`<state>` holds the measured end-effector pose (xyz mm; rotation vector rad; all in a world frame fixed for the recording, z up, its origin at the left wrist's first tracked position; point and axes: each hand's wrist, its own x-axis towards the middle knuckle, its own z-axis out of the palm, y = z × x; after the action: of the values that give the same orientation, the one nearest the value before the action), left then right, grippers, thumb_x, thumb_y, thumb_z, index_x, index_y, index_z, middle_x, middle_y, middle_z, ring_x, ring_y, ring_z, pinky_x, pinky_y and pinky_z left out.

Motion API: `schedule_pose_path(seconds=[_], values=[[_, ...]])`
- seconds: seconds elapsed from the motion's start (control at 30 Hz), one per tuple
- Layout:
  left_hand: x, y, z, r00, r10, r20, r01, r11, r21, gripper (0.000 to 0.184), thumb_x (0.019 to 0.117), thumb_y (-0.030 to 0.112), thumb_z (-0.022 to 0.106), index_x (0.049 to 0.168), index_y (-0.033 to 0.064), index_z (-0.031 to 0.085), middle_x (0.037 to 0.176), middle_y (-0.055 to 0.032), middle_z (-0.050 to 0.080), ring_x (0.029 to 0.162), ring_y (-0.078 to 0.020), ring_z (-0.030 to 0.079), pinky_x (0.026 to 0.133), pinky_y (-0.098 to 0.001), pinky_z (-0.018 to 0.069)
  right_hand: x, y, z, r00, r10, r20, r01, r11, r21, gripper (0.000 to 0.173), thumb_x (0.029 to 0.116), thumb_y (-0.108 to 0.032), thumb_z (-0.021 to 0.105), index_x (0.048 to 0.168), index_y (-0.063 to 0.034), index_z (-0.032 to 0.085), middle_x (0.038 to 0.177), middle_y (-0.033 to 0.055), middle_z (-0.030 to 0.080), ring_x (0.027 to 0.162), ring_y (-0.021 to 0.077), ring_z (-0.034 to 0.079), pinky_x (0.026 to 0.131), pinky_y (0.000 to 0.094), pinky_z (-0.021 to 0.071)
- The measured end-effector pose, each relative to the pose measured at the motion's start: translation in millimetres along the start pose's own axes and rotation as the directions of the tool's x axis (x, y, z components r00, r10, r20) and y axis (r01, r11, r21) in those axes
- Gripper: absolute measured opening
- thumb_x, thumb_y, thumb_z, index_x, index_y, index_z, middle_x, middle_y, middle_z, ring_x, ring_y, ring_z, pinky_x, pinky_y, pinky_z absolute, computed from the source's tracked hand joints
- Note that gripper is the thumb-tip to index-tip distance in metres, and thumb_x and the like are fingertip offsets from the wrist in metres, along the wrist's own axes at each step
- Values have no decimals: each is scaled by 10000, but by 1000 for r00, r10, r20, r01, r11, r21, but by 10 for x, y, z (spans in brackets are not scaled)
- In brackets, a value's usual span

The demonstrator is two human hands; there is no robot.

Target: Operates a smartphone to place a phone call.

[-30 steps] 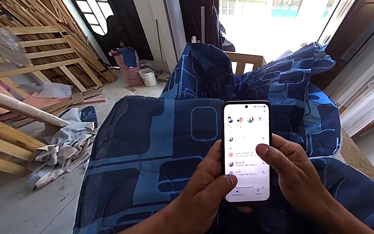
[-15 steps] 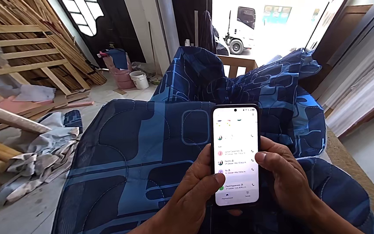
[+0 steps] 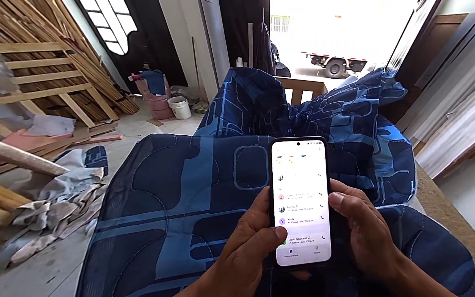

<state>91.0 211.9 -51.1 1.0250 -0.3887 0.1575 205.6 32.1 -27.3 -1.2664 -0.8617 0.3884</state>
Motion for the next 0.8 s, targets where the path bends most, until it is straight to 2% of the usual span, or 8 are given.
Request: schedule_pose_path(seconds=[0.33,0.53,0.7,0.8], values=[[-5,1,-2,1000,3,-4,-2,999,38,573,960,-28,409,1501,155,362,1313,-150,642,1154,-316,692,708,-500,658,5,11,-1,1000,6,9,-6,1000,-13,419,1031,-394,424,1164,-135,725,1002,83,739,935,151,719,825,344,605],[-19,27,20,1000,-23,-20,24,997,78,671,887,-97,429,1501,166,364,1316,-144,635,1147,-305,693,713,-500,659,6,-8,4,1000,16,9,-16,999,-42,406,1038,-394,424,1171,-158,727,1016,68,739,937,143,716,816,335,604],[-25,44,50,999,-32,-35,36,993,114,684,876,-102,524,1482,168,358,1304,-151,644,1135,-308,701,705,-467,664,7,-22,11,1000,16,13,-15,999,-38,398,1045,-370,416,1179,-156,723,1009,70,738,927,142,719,809,324,606],[-18,43,60,997,-38,-62,45,992,117,665,905,-88,520,1496,171,360,1290,-153,652,1115,-311,710,697,-471,665,11,-34,8,999,24,23,-23,999,-38,371,1040,-337,432,1183,-148,717,1006,79,739,926,148,721,814,327,607]])
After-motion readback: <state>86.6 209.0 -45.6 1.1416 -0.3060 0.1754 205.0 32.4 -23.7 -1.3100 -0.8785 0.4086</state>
